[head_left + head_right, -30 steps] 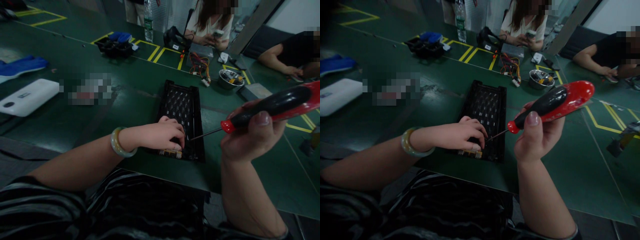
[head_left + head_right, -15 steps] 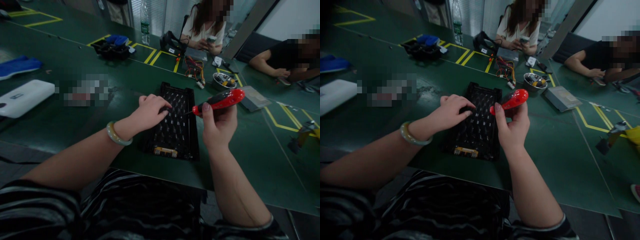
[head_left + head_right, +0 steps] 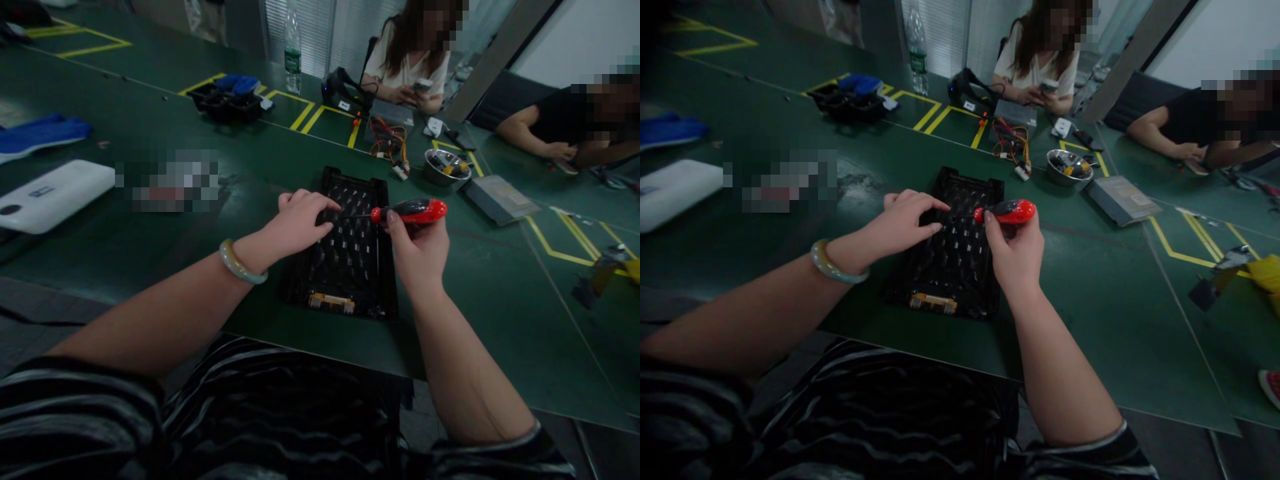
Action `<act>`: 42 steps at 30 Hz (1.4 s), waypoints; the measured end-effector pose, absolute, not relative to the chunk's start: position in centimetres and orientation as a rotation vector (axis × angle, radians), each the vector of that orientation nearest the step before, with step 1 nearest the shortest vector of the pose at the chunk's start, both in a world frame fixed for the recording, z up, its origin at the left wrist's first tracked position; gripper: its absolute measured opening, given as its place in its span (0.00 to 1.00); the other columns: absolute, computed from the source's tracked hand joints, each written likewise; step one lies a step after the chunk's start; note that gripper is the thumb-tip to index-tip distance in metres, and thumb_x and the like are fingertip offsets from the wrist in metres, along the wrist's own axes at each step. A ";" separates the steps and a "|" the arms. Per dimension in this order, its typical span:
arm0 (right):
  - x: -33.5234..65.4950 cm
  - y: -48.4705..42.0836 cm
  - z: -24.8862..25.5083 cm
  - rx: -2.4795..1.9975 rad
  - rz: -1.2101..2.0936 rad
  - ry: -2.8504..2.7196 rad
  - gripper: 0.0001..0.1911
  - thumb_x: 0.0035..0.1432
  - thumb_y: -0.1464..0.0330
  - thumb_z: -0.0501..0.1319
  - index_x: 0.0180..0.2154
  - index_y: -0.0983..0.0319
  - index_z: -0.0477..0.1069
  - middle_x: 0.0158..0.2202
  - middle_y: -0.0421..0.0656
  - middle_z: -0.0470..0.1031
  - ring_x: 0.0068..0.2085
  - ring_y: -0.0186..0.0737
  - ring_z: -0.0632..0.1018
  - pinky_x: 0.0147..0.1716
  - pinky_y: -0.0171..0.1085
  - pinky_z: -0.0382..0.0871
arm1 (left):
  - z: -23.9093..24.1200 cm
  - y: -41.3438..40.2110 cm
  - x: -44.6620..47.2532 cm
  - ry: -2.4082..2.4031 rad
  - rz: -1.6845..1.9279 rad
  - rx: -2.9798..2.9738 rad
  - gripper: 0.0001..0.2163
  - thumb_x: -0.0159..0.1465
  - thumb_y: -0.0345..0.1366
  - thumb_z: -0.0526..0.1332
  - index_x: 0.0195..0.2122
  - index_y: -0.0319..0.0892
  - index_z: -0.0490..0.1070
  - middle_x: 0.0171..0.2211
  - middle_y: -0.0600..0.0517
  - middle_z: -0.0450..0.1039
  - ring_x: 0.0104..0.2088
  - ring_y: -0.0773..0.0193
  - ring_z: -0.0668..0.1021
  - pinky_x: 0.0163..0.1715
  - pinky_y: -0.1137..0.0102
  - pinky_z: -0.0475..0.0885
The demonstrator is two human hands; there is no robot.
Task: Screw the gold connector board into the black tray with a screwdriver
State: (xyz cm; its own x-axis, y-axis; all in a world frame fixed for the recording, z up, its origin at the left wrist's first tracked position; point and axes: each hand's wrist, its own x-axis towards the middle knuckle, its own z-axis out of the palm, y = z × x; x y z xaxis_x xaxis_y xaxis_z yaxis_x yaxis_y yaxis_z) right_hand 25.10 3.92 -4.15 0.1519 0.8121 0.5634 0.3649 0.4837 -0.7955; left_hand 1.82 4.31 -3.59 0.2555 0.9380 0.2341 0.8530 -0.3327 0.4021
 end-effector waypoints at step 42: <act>26.0 2.6 -1.3 -0.731 0.099 -1.345 0.09 0.58 0.64 0.63 0.39 0.60 0.68 0.33 0.35 0.67 0.35 0.31 0.71 0.43 0.37 0.70 | -1.1 -0.4 5.2 0.774 0.289 2.294 0.10 0.70 0.39 0.58 0.42 0.52 0.80 0.43 0.60 0.82 0.46 0.65 0.79 0.54 0.63 0.51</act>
